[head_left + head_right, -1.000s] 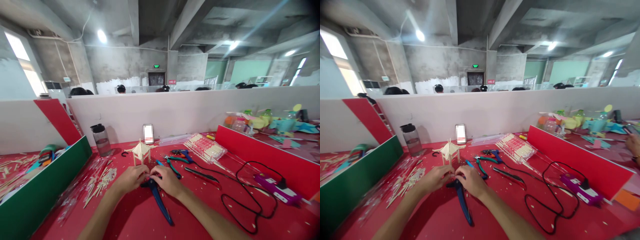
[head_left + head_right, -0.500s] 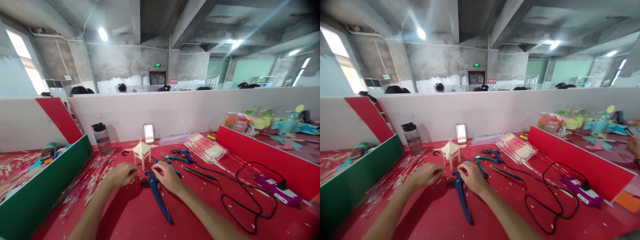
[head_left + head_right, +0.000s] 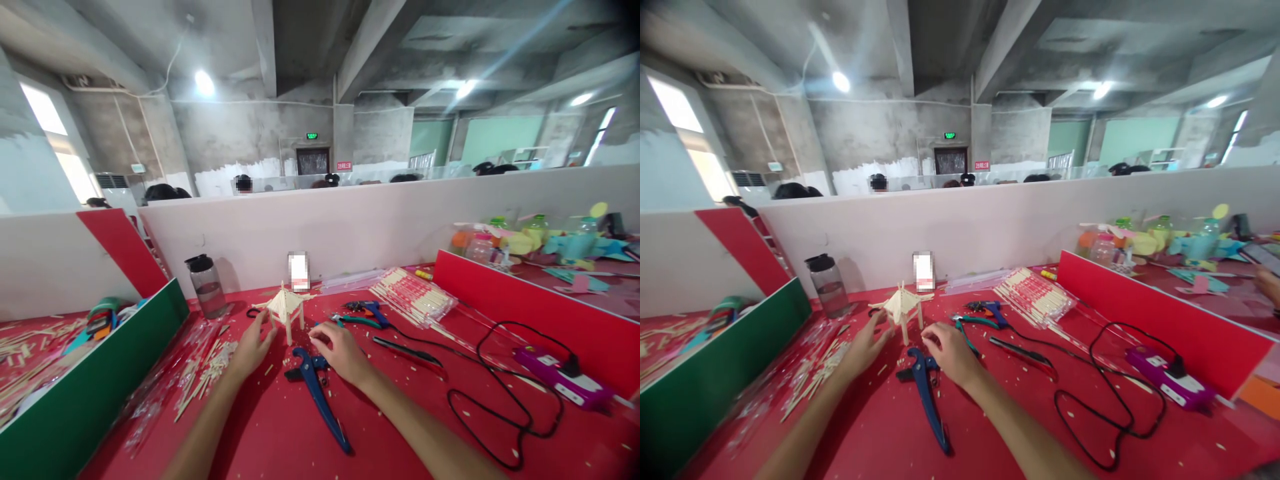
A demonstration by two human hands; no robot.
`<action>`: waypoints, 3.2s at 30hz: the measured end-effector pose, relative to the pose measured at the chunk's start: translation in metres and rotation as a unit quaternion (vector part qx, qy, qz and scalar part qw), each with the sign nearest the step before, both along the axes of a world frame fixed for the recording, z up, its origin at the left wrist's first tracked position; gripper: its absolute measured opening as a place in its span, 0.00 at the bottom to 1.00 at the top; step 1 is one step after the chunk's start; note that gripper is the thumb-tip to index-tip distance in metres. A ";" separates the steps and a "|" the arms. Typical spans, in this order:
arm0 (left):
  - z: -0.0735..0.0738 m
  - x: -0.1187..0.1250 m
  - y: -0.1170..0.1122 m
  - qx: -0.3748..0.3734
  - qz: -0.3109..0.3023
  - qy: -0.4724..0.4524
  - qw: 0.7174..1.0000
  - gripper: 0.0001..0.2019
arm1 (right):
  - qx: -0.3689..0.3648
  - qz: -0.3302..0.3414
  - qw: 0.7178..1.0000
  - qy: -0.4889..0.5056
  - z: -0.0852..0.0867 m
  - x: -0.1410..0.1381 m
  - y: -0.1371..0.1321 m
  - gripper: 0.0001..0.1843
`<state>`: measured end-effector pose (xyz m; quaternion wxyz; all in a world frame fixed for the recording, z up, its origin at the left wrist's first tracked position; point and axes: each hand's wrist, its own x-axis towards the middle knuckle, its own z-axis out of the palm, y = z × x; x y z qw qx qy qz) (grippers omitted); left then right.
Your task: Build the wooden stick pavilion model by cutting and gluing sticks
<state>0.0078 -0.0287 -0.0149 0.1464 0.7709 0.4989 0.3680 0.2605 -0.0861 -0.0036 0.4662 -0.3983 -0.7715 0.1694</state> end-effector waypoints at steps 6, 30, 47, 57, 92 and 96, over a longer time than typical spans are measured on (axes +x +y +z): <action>-0.013 0.009 0.011 -0.023 -0.034 -0.112 0.993 0.15 | 0.010 -0.006 1.000 0.011 0.000 0.003 0.004 0.04; -0.004 0.016 0.001 0.043 -0.043 -0.073 0.995 0.10 | -0.024 0.000 0.992 0.125 0.008 -0.020 -0.003 0.03; -0.007 0.017 0.004 0.048 -0.038 -0.070 0.996 0.10 | -0.086 0.015 0.957 0.278 0.005 -0.028 -0.001 0.08; -0.010 0.019 0.005 0.016 -0.039 -0.093 0.995 0.12 | -0.115 0.031 0.936 0.331 0.000 -0.030 0.006 0.10; -0.011 0.017 0.007 0.013 -0.041 -0.088 0.995 0.13 | -0.207 0.052 0.894 0.395 -0.005 -0.033 0.012 0.16; -0.010 0.017 0.007 0.011 -0.041 -0.084 0.996 0.12 | -0.200 0.046 0.900 0.386 -0.001 -0.032 0.010 0.15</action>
